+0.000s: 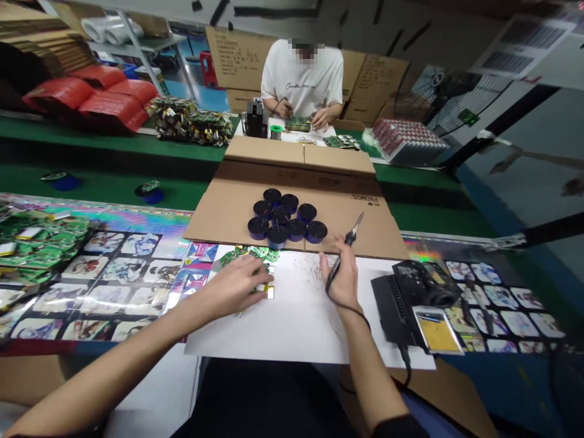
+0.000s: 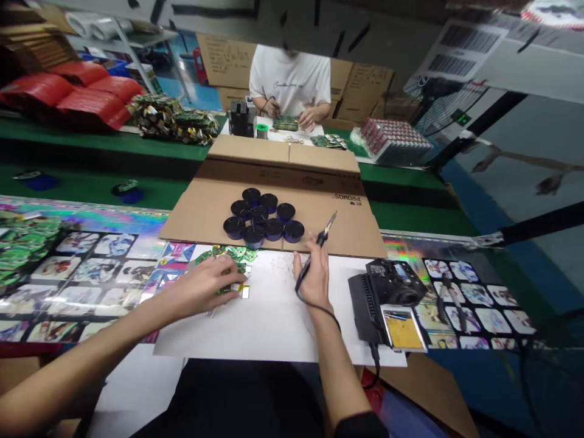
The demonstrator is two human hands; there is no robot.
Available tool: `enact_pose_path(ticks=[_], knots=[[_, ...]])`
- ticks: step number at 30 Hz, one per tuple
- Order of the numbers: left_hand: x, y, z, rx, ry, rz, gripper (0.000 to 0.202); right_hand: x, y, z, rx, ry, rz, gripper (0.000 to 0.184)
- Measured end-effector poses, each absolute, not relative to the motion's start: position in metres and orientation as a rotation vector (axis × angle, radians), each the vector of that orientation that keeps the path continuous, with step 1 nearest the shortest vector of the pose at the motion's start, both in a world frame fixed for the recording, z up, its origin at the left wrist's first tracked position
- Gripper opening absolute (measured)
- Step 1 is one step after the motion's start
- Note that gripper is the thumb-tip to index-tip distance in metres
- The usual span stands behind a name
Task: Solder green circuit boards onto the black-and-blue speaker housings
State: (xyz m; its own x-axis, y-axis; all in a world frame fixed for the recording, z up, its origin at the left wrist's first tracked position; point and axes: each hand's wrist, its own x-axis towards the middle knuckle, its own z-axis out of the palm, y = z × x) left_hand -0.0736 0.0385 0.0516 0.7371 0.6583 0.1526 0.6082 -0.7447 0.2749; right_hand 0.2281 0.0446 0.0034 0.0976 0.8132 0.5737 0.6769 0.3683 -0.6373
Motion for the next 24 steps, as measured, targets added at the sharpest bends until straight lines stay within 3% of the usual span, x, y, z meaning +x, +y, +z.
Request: enact_pose_path(ticks=[3,7,12,18,24], knots=[[-0.081,0.018,0.028,2.743,1.089,0.283,0.034,0.227,0.083,0.002,-1.349,-1.708,0.272,0.031],[-0.075,0.014,0.017,2.770,1.113,0.275,0.028,0.224,0.097,-0.003,-1.412,-1.667,0.297,0.027],[-0.067,0.018,0.011,2.805,1.087,0.293,0.027,0.223,0.045,-0.004,-1.362,-1.685,0.327,0.037],[-0.071,0.029,0.017,2.588,0.973,0.378,0.028,0.217,-0.035,-0.020,-1.180,-1.924,0.461,0.024],[-0.031,0.050,0.043,2.385,0.821,0.468,0.036,0.221,-0.060,-0.025,-1.217,-1.907,0.483,0.031]])
